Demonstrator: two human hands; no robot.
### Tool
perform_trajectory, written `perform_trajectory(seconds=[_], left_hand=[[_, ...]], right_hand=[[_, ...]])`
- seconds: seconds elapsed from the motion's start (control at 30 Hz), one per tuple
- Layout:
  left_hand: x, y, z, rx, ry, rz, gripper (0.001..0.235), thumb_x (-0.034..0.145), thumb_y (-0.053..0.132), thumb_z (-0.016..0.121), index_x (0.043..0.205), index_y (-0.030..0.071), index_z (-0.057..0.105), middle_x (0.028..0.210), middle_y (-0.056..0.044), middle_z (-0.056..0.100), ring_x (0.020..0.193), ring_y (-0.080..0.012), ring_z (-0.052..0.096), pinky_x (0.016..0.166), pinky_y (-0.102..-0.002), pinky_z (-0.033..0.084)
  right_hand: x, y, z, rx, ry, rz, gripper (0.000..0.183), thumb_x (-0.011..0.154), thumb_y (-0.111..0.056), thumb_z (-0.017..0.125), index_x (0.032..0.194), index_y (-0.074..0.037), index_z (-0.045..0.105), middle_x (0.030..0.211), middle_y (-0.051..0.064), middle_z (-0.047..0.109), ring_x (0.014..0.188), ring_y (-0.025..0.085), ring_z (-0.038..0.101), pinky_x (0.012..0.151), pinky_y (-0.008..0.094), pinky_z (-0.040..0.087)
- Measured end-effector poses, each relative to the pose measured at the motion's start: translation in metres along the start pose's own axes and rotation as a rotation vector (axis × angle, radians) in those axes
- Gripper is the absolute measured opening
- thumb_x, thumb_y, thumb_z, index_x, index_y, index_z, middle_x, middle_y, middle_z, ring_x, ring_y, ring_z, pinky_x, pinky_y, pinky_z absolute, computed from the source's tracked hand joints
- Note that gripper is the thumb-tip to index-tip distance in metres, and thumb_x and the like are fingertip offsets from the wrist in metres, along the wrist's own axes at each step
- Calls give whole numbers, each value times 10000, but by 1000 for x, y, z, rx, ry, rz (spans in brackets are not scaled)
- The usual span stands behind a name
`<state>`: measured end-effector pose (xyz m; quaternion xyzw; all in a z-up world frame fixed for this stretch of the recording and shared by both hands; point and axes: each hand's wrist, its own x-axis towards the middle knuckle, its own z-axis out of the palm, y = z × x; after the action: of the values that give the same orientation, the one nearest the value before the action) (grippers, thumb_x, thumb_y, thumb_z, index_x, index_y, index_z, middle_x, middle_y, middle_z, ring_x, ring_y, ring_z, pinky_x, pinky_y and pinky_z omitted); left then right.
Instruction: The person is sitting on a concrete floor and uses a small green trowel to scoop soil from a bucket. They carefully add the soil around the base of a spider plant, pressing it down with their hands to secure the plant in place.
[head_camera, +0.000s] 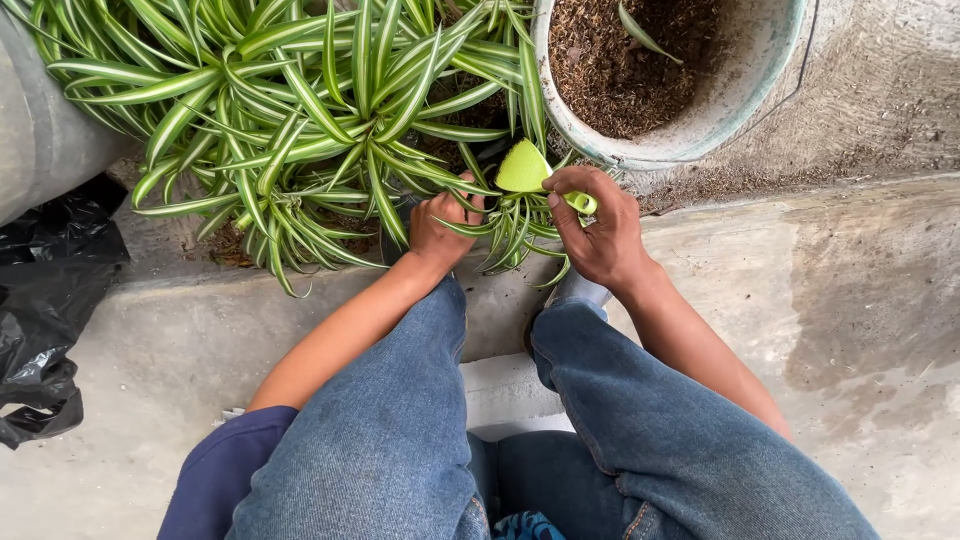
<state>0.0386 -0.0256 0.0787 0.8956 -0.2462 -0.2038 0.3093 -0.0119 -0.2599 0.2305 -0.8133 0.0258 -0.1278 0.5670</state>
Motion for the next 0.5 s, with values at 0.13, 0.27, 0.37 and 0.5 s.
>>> perform_trajectory(seconds=[0.13, 0.27, 0.37, 0.5], left_hand=[[6, 5, -6, -131, -28, -81, 277, 1005, 163, 579, 1242, 22, 602, 624, -203, 662, 517, -437, 660, 476, -546, 524], [4, 10, -3, -251, 4, -87, 155, 989, 62, 595, 1120, 0, 653, 576, -191, 635, 475, -421, 631, 443, -481, 499], [-5, 31, -20, -429, 40, -206, 104, 921, 34, 663, 1019, 30, 699, 540, -137, 620, 455, -309, 624, 470, -352, 501], [-7, 59, -54, -899, -38, -588, 29, 851, 44, 732, 854, 42, 704, 505, -48, 543, 397, -103, 463, 405, -225, 392]], right_hand=[[2, -5, 0, -12, 8, -11, 95, 958, 83, 664, 1000, 12, 618, 994, 193, 727, 919, 398, 713, 768, 480, 554], [3, -12, 1, -56, -1, -40, 103, 943, 83, 679, 992, 8, 628, 992, 198, 732, 909, 414, 712, 770, 502, 565], [3, -12, 2, -58, 15, -36, 97, 951, 61, 690, 1008, 2, 639, 1013, 190, 736, 933, 412, 716, 791, 501, 568], [8, -13, 2, -37, 16, -53, 104, 954, 66, 685, 1028, 9, 640, 1001, 199, 732, 910, 428, 713, 776, 503, 565]])
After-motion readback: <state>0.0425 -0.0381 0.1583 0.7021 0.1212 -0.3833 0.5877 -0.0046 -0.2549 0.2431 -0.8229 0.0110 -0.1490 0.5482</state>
